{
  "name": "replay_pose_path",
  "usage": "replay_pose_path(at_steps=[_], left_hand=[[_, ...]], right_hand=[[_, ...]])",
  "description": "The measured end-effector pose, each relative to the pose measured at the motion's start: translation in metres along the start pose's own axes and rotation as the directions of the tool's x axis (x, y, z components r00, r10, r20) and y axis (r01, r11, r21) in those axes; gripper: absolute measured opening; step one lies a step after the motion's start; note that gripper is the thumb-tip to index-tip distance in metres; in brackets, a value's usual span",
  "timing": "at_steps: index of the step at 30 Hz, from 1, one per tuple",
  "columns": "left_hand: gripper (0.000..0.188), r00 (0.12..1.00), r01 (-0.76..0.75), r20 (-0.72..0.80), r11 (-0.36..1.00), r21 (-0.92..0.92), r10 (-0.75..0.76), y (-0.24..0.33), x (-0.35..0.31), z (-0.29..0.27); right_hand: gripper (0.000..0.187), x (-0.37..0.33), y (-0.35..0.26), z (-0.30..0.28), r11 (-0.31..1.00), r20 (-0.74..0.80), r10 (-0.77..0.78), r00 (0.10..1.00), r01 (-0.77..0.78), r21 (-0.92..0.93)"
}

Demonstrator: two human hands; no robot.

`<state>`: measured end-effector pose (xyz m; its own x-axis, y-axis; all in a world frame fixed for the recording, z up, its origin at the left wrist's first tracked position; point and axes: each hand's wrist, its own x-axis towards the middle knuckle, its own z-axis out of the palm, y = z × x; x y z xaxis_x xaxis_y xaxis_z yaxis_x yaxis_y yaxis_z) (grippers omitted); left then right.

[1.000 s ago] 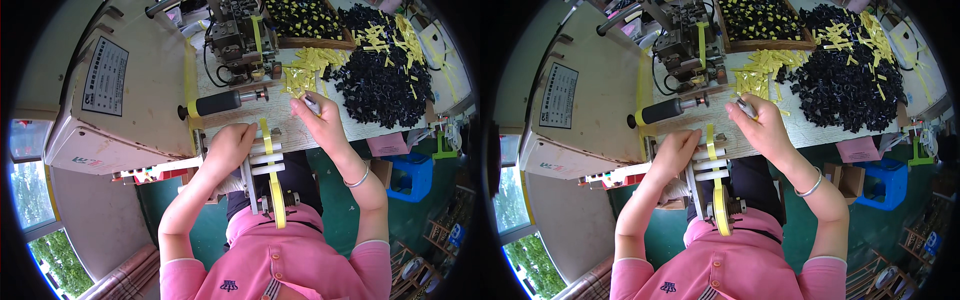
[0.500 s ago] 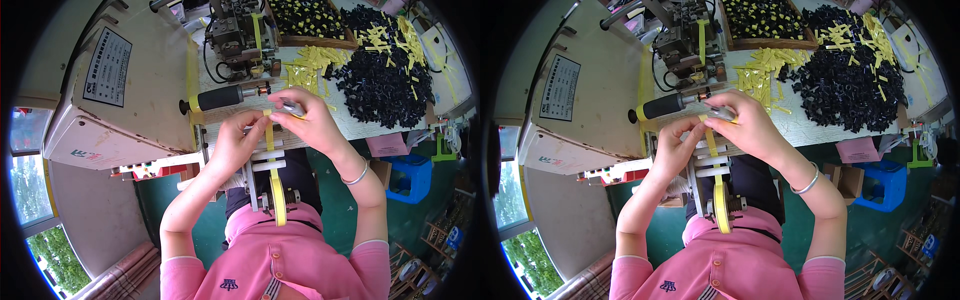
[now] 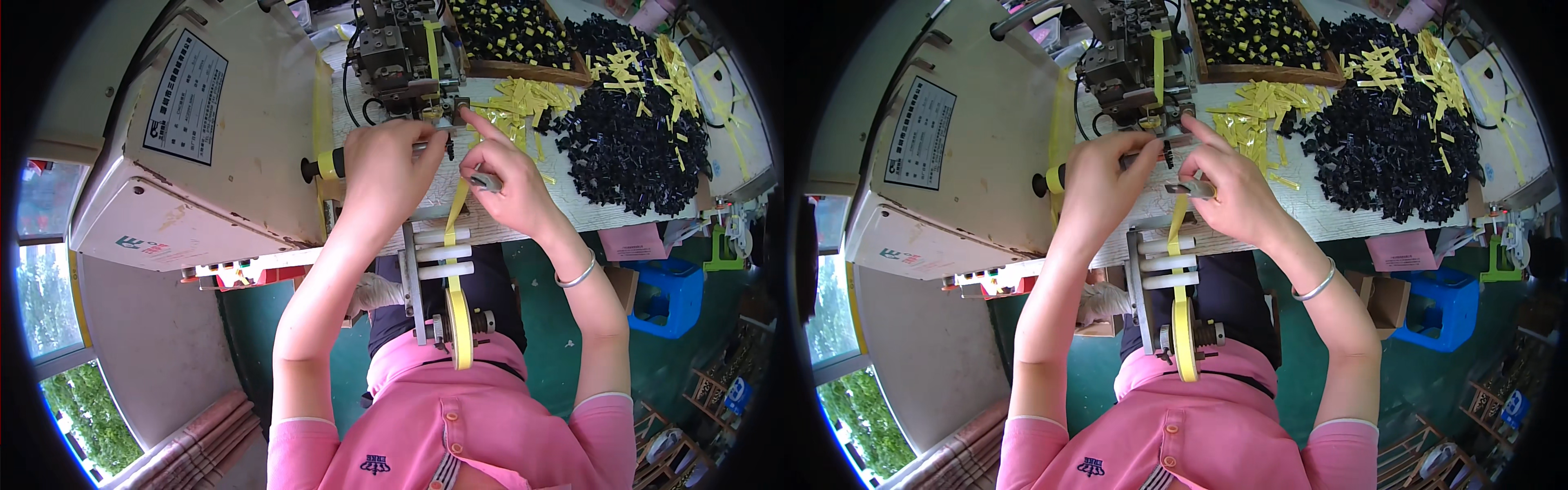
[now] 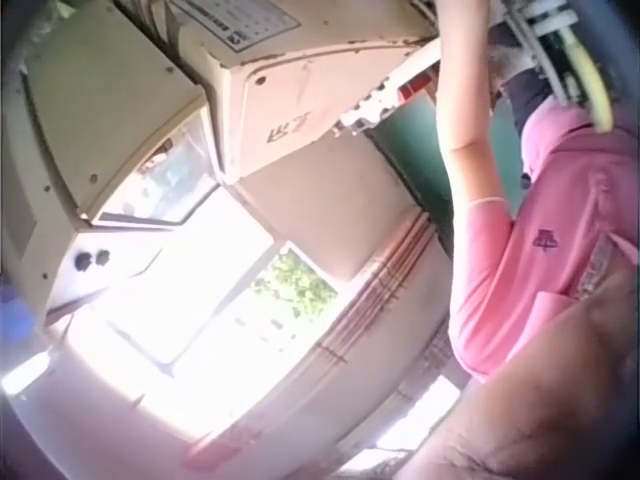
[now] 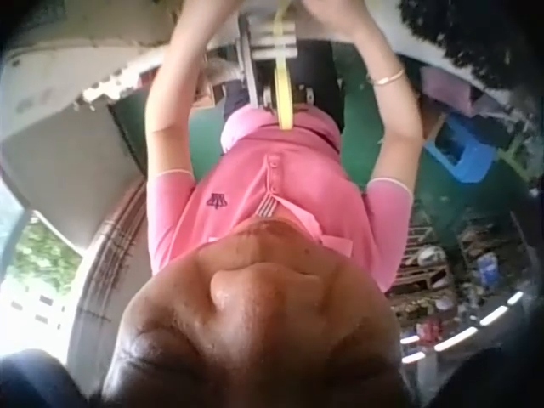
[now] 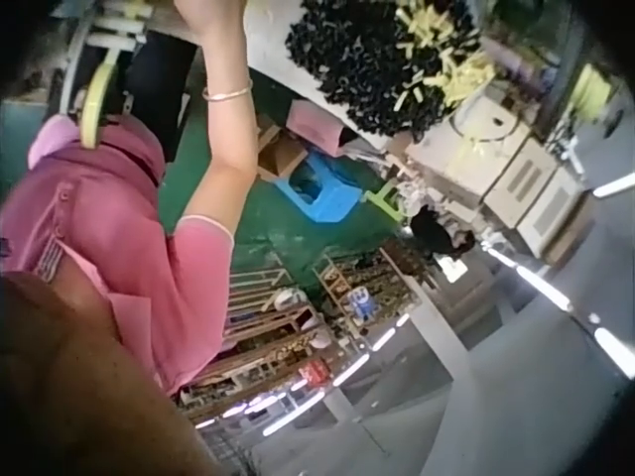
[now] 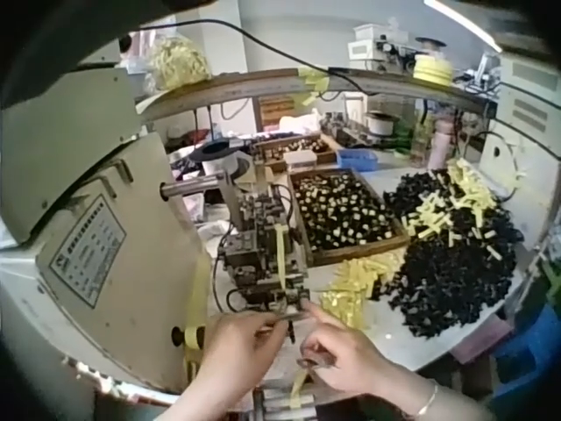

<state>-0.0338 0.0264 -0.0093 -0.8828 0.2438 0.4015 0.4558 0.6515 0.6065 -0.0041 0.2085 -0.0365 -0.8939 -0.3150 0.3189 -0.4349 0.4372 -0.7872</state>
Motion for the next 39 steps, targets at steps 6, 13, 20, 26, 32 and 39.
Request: replay_pose_path(at_steps=[6,13,20,26,32,39], left_hand=[[0.013,0.974,0.217,0.098,0.964,-0.155,-0.204,0.005,0.006,-0.003],[0.013,0.968,-0.228,-0.116,0.973,-0.034,0.222,-0.002,-0.029,0.000],[0.015,0.942,-0.318,-0.123,0.947,-0.039,0.312,-0.008,-0.034,0.001],[0.015,0.937,-0.330,-0.135,0.943,-0.051,0.321,-0.012,-0.035,0.002],[0.015,0.937,-0.336,-0.120,0.941,-0.049,0.329,-0.011,-0.034,0.001],[0.015,0.936,-0.337,-0.124,0.940,-0.056,0.329,-0.011,-0.033,0.001]], right_hand=[[0.009,0.003,0.001,0.001,0.995,0.014,0.079,0.997,-0.080,0.058],[0.019,0.008,-0.004,0.002,0.981,-0.042,-0.196,0.980,0.195,-0.019],[0.024,0.029,-0.003,0.009,0.977,-0.024,-0.182,0.983,0.178,-0.113],[0.007,0.050,-0.007,0.009,0.995,-0.160,-0.072,0.985,0.059,-0.086],[0.008,0.059,-0.016,0.002,0.807,0.133,0.484,0.865,-0.500,0.313],[0.008,0.060,-0.017,0.003,0.807,0.136,0.500,0.855,-0.517,0.285]])
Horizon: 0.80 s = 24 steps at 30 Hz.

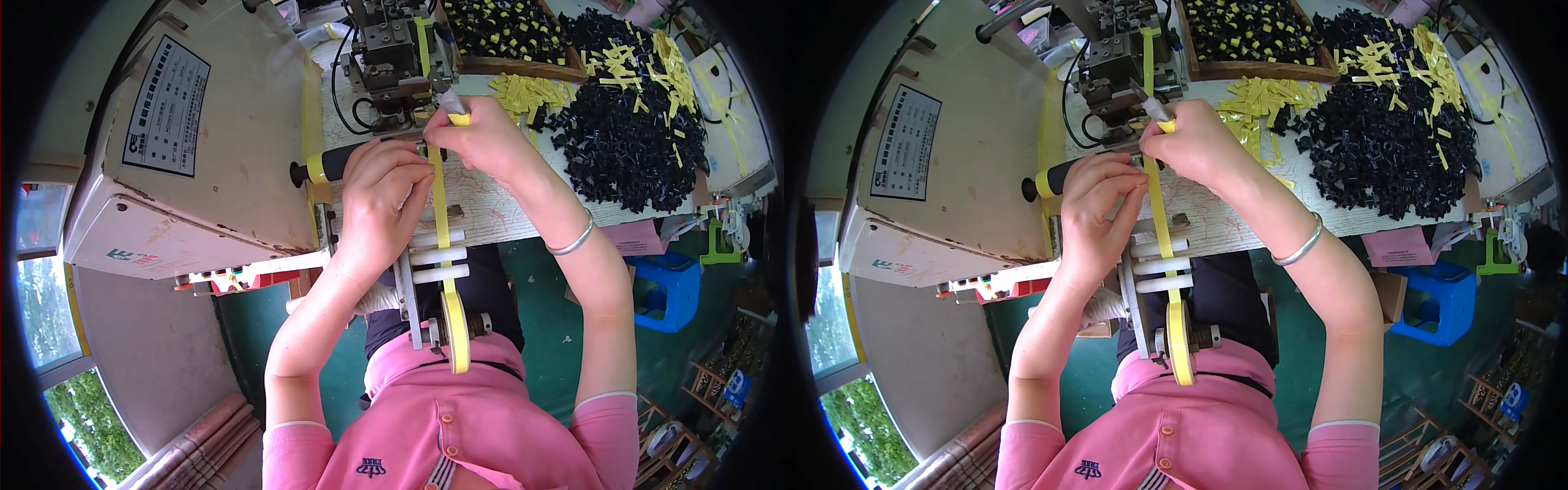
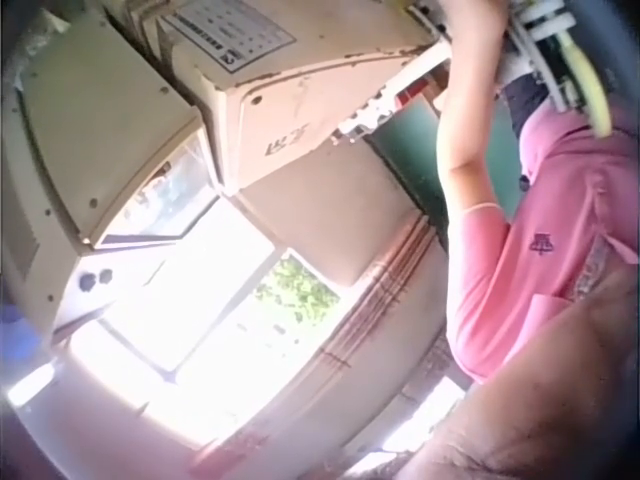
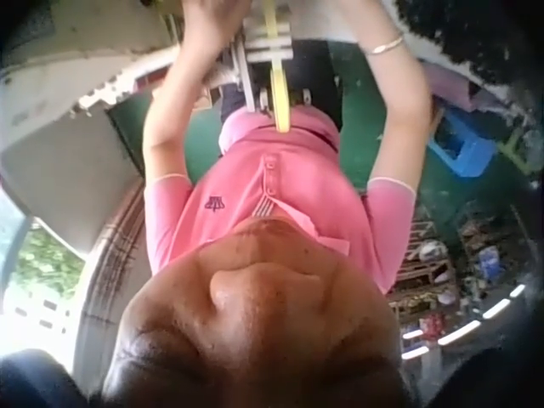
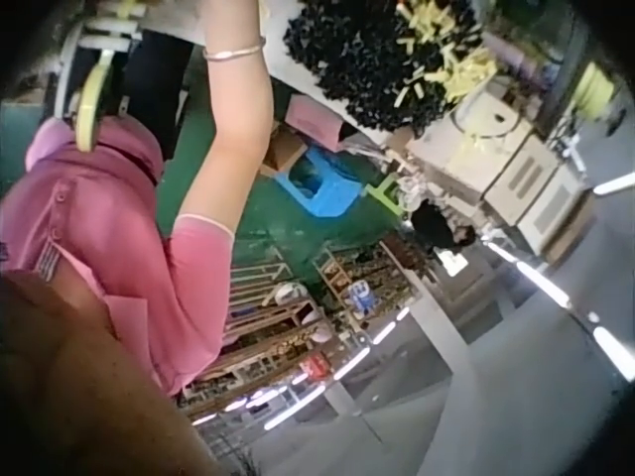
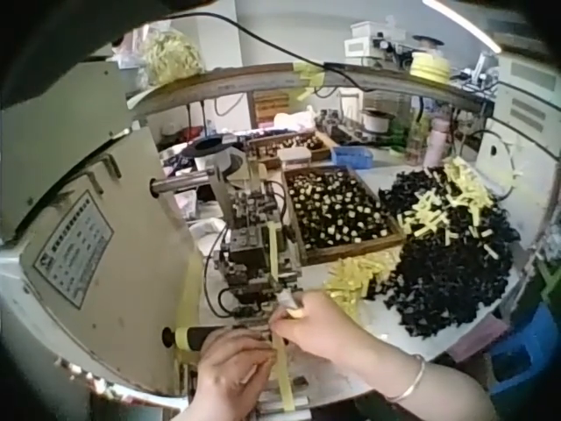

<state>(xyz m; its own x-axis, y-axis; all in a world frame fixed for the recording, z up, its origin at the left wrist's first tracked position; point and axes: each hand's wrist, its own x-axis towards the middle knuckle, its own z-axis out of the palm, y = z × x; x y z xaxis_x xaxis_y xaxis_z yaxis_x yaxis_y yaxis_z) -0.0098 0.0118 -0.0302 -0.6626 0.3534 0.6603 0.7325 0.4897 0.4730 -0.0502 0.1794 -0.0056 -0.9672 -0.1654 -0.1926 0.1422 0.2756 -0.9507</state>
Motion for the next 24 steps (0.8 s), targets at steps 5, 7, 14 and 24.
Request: replay_pose_path(at_steps=[5,7,14,24], left_hand=[[0.015,1.000,-0.007,-0.014,1.000,-0.002,0.007,0.000,0.001,0.000],[0.015,1.000,-0.009,-0.011,1.000,0.006,0.009,0.000,0.001,0.000],[0.015,1.000,0.006,-0.029,1.000,-0.006,-0.006,0.001,0.001,-0.001],[0.010,0.980,0.197,0.038,0.976,-0.091,-0.194,0.001,0.011,-0.008]], right_hand=[[0.009,-0.005,0.004,0.001,0.996,-0.004,-0.060,0.998,0.060,-0.061],[0.010,-0.007,0.013,0.006,0.884,-0.090,-0.374,0.923,0.326,-0.336],[0.013,-0.021,0.015,-0.006,0.583,-0.001,-0.690,0.724,0.556,-0.593],[0.014,-0.007,0.025,-0.002,0.974,0.055,-0.218,0.974,0.221,-0.045]])
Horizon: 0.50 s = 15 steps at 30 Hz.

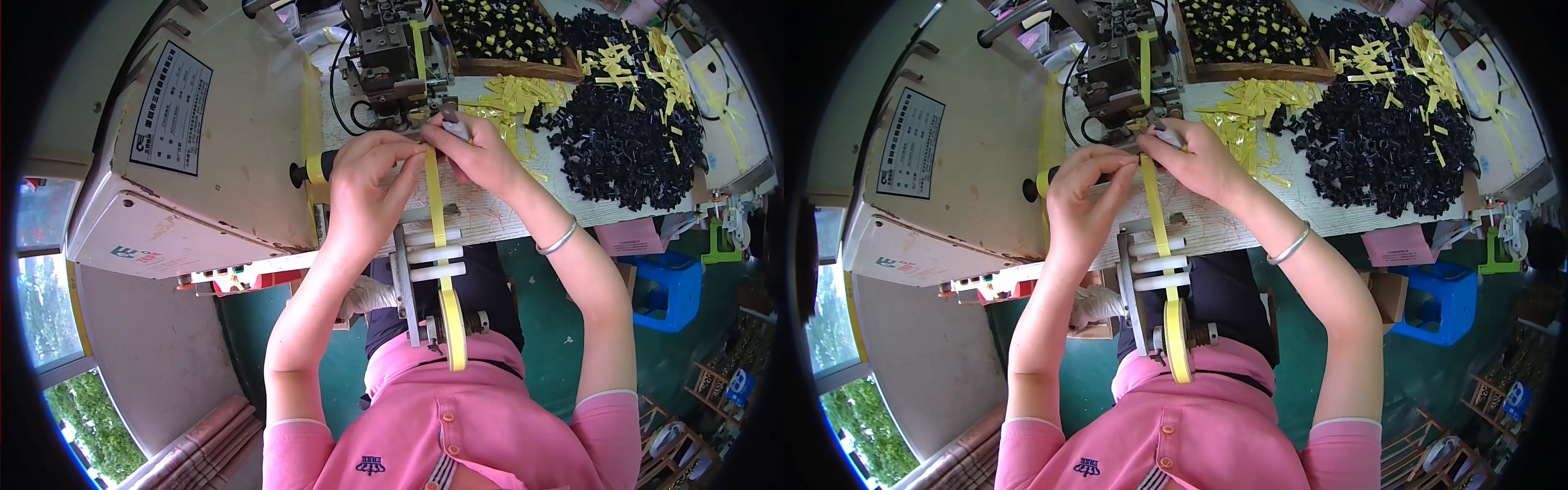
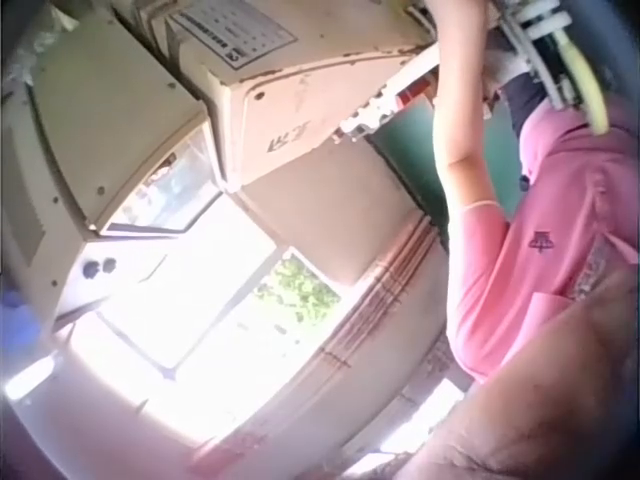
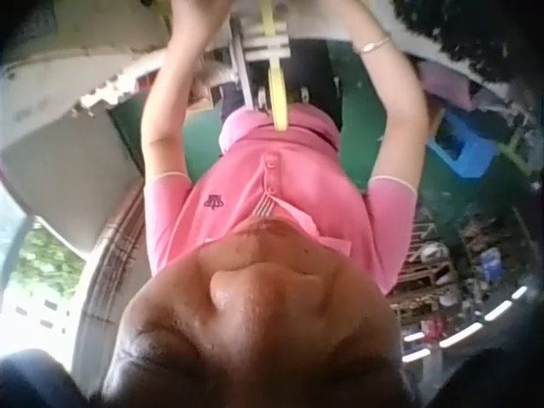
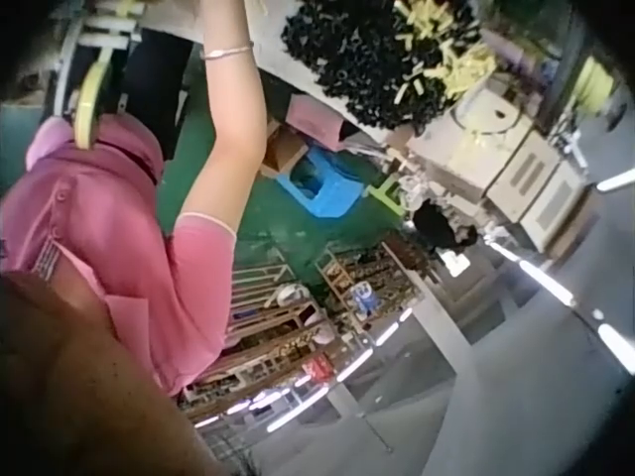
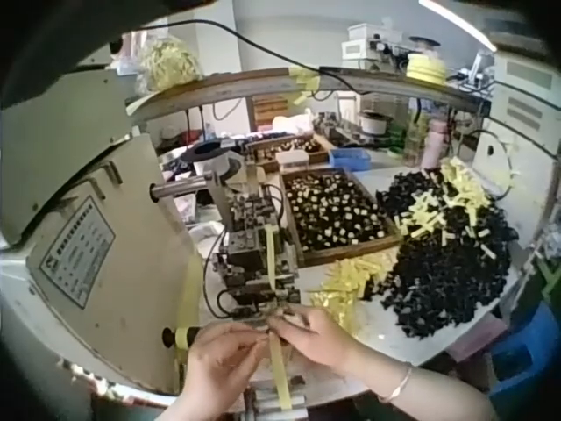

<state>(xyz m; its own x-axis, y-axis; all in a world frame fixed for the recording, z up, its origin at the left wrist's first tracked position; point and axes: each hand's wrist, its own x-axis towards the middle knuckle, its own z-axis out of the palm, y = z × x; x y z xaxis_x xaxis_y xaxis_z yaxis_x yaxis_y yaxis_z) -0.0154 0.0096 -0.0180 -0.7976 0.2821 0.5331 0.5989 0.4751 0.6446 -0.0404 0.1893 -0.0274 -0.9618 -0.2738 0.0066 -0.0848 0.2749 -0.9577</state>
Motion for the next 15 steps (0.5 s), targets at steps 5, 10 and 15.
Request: replay_pose_path(at_steps=[5,10,15], left_hand=[[0.008,0.996,0.094,0.000,0.991,-0.098,-0.095,0.003,0.006,0.002],[0.009,0.998,0.063,0.006,0.996,-0.061,-0.062,0.002,0.008,0.004],[0.011,0.993,-0.120,0.005,0.981,0.154,0.121,-0.003,0.013,0.004]], right_hand=[[0.014,-0.015,-0.005,0.002,0.969,-0.263,-0.228,0.938,0.191,-0.157],[0.007,-0.020,-0.023,0.011,0.849,-0.187,-0.507,0.842,0.450,-0.277],[0.010,-0.020,-0.014,0.010,0.863,-0.201,-0.483,0.852,0.424,-0.274]])
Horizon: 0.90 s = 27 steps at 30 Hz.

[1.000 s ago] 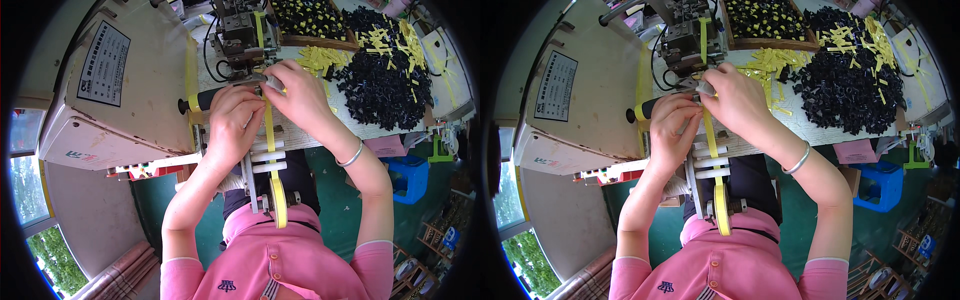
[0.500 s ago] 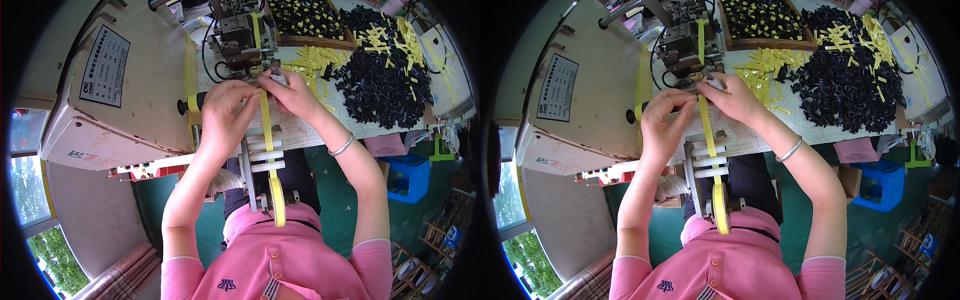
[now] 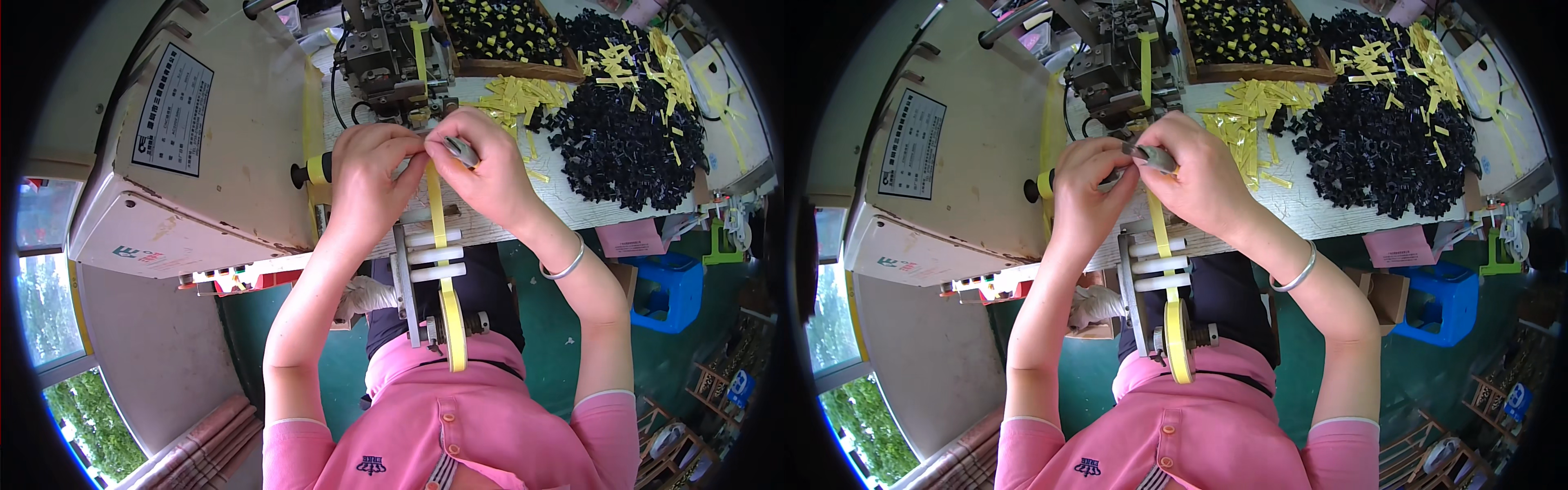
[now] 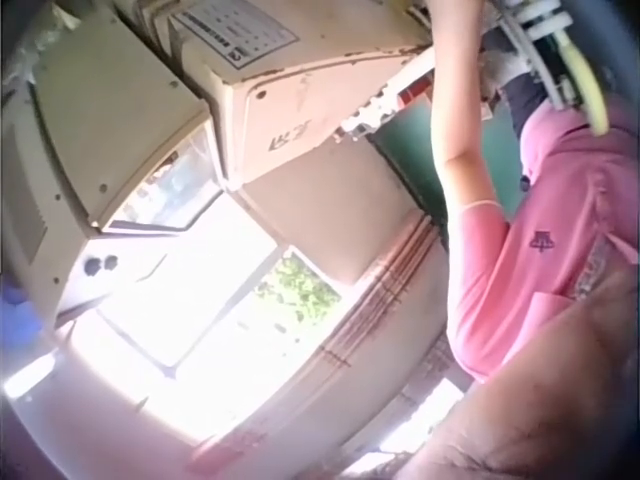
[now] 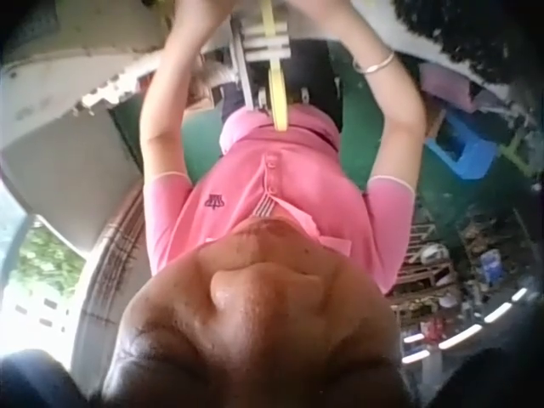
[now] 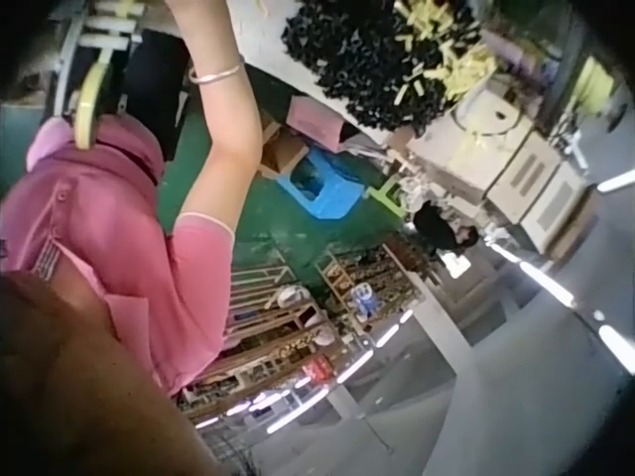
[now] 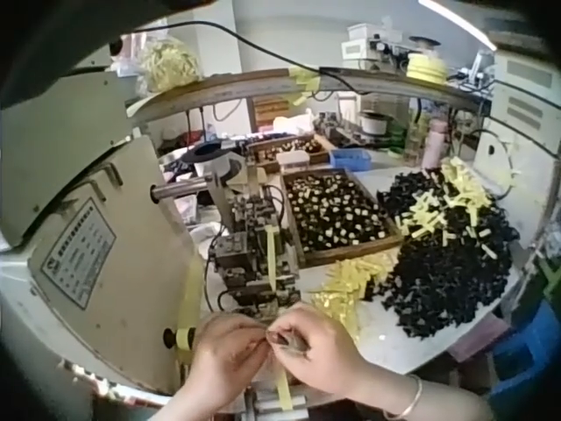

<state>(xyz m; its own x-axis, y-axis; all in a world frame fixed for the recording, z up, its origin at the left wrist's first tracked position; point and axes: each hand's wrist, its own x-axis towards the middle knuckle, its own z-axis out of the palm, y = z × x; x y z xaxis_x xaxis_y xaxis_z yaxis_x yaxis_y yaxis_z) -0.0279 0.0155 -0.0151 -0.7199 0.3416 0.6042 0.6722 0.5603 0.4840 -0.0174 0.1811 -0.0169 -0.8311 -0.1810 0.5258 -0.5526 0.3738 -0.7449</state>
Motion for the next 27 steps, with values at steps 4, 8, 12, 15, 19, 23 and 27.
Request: replay_pose_path(at_steps=[4,8,12,15,19,23,27], left_hand=[[0.011,1.000,-0.025,-0.007,1.000,0.017,0.025,-0.004,-0.003,0.003],[0.010,1.000,-0.012,0.001,1.000,0.004,0.012,0.000,0.001,0.004],[0.008,0.990,0.138,0.034,0.976,-0.167,-0.134,0.001,0.009,0.004],[0.007,0.986,0.122,0.125,0.986,-0.115,-0.107,-0.001,0.012,0.003],[0.006,0.982,0.163,0.122,0.977,-0.135,-0.147,-0.001,0.005,0.005],[0.005,0.996,0.076,0.054,0.996,-0.055,-0.073,0.002,0.005,0.006],[0.006,0.996,0.069,0.052,0.996,-0.058,-0.066,-0.002,0.003,0.008]], right_hand=[[0.011,-0.005,-0.002,0.003,0.992,0.005,0.119,0.993,-0.119,0.046],[0.007,0.002,0.004,-0.002,0.995,-0.033,0.020,0.999,-0.017,0.096],[0.003,0.004,0.007,-0.003,0.989,-0.043,0.058,0.997,-0.051,0.140],[0.005,-0.002,0.017,-0.006,0.962,-0.081,0.178,0.981,-0.156,0.225],[0.008,-0.012,0.022,-0.005,0.917,-0.083,0.297,0.951,-0.260,0.303],[0.008,-0.013,0.023,-0.003,0.890,-0.085,0.350,0.933,-0.303,0.341],[0.008,-0.010,0.019,-0.002,0.850,-0.030,0.416,0.909,-0.376,0.370]])
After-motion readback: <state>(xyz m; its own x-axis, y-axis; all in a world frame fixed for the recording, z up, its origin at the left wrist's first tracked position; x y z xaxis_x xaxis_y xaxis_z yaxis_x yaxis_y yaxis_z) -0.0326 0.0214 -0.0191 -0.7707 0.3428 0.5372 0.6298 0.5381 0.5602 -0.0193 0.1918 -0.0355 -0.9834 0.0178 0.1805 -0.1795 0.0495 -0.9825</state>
